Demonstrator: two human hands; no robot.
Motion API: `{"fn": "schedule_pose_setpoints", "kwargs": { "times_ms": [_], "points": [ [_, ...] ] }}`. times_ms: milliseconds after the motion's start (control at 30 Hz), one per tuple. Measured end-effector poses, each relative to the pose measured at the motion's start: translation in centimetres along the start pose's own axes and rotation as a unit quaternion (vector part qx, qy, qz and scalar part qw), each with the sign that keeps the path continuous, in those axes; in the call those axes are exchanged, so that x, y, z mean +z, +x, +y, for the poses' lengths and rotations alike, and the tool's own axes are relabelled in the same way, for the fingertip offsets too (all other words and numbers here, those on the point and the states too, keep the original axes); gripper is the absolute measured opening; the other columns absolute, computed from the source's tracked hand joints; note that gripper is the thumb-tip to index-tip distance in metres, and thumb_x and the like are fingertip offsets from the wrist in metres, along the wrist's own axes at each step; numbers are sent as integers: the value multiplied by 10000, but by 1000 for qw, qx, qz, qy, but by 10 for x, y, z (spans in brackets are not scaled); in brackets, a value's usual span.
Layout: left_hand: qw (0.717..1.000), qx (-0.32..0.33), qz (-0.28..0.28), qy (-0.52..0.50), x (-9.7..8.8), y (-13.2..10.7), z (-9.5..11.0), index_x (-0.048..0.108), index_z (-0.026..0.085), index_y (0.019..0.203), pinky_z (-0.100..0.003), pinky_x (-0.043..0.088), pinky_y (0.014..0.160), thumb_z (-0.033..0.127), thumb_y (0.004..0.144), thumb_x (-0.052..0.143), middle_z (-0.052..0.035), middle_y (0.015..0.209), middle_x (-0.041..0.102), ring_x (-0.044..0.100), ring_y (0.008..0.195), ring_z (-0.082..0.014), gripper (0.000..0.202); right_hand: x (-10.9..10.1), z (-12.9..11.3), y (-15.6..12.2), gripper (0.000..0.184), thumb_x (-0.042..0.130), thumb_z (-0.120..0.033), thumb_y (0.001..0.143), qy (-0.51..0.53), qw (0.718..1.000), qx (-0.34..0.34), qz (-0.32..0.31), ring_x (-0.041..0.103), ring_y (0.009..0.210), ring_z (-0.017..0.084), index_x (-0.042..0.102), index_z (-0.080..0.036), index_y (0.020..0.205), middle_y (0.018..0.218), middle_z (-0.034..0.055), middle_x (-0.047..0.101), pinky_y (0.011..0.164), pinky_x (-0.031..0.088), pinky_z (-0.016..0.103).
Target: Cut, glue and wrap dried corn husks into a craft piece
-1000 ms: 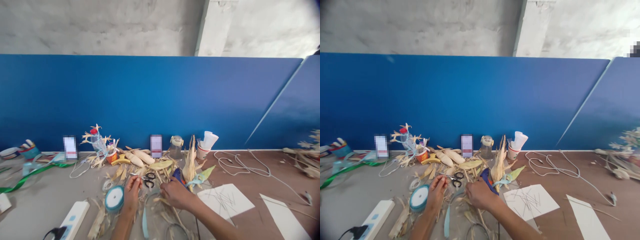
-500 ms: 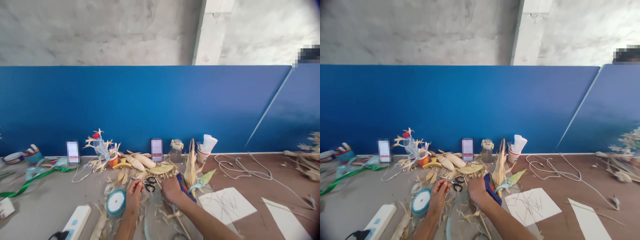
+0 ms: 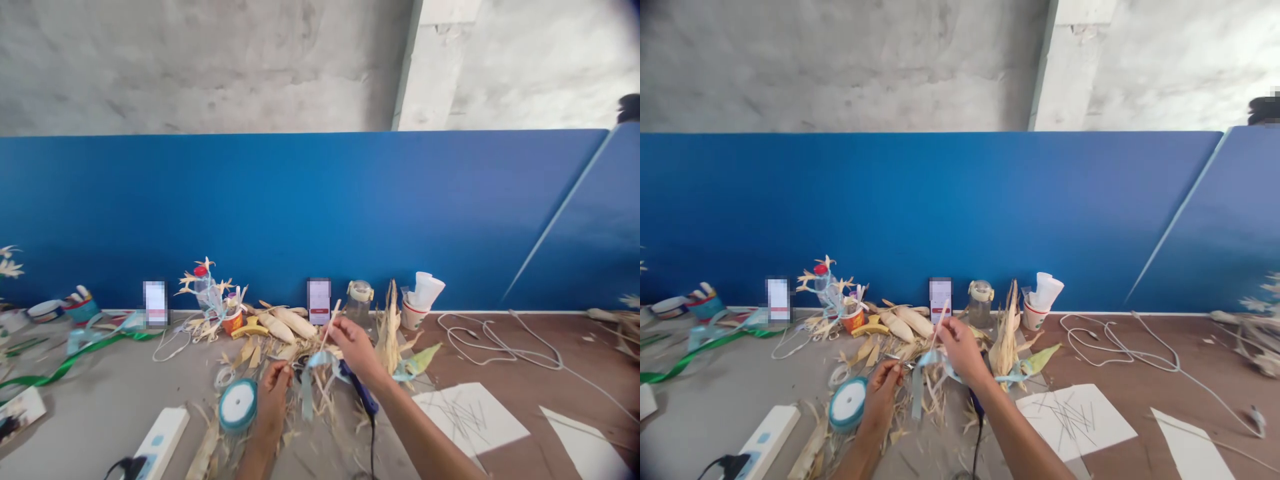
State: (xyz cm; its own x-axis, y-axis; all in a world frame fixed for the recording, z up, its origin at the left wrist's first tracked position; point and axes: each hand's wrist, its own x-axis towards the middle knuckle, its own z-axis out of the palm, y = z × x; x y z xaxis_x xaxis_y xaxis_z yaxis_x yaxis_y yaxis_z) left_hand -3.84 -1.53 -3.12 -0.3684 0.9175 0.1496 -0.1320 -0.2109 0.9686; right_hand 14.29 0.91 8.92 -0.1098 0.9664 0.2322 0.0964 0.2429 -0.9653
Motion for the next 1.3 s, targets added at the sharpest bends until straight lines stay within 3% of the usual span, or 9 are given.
{"fn": "schedule_pose_setpoints", "kwargs": {
  "times_ms": [100, 367, 600, 800, 867, 933, 1000, 1133, 1300],
  "points": [
    [1000, -13, 0, -15, 1, 0, 2, 652, 174, 716, -251, 376, 523, 496, 663, 719, 22, 563, 550, 466, 534, -126, 334, -3, -11, 2, 235, 574, -420, 817, 170, 985, -6, 26, 642, 716, 181, 589, -187, 800, 804, 33, 665, 762, 507, 340],
    [999, -10, 6, -36, -1, 1, 2, 648, 164, 728, -247, 384, 541, 498, 669, 717, 15, 585, 573, 481, 533, -115, 346, -27, -43, -5, 188, 637, -397, 812, 267, 946, -134, 126, 637, 642, 133, 588, -216, 813, 804, -9, 652, 652, 517, 297],
    [999, -18, 17, -37, 0, 0, 5, 644, 170, 729, -250, 388, 540, 518, 627, 736, 14, 588, 581, 479, 528, -118, 374, -67, -98, -27, 78, 610, -301, 862, 165, 910, -341, 167, 661, 694, 167, 610, -223, 857, 840, 5, 662, 709, 543, 403],
    [999, -22, 16, -36, 3, 0, 8, 639, 179, 720, -260, 393, 525, 543, 610, 737, 14, 568, 568, 485, 515, -127, 393, -97, -125, -35, 40, 592, -213, 854, 120, 773, -486, 389, 621, 609, 160, 619, -242, 859, 797, -7, 661, 618, 514, 355],
    [999, -18, 13, -31, 4, -1, 9, 641, 182, 715, -257, 392, 525, 547, 617, 731, 14, 570, 568, 485, 515, -125, 388, -98, -119, -33, 32, 603, -222, 836, 129, 791, -478, 360, 591, 605, 151, 625, -245, 834, 760, -19, 644, 617, 499, 337],
    [999, -17, 10, -29, 4, -2, 8, 643, 179, 715, -252, 387, 522, 551, 619, 730, 14, 577, 572, 480, 516, -121, 394, -87, -100, -29, 61, 599, -256, 834, 86, 908, -318, 258, 541, 568, 126, 641, -218, 810, 702, -19, 619, 562, 456, 278],
    [999, -18, 10, -32, 4, -2, 7, 644, 173, 721, -246, 377, 517, 552, 621, 732, 15, 580, 573, 469, 514, -116, 403, -65, -70, -23, 116, 586, -279, 822, -8, 982, -134, 136, 469, 498, 110, 670, -201, 840, 593, -37, 560, 472, 369, 226],
    [999, -12, 14, -30, 3, -2, 7, 652, 164, 741, -246, 380, 536, 532, 644, 734, 14, 587, 572, 471, 533, -117, 389, -11, -4, -12, 186, 501, -236, 794, -50, 995, 31, -76, 436, 492, 106, 675, -171, 779, 546, -45, 513, 504, 348, 223],
    [999, -24, 21, -43, 1, -1, 8, 654, 163, 756, -252, 389, 546, 531, 621, 750, 9, 598, 581, 487, 538, -123, 403, 11, 31, -2, 102, 541, -169, 681, -60, 990, 53, -113, 545, 652, 146, 643, -162, 674, 644, -12, 598, 651, 415, 253]
  ]
}}
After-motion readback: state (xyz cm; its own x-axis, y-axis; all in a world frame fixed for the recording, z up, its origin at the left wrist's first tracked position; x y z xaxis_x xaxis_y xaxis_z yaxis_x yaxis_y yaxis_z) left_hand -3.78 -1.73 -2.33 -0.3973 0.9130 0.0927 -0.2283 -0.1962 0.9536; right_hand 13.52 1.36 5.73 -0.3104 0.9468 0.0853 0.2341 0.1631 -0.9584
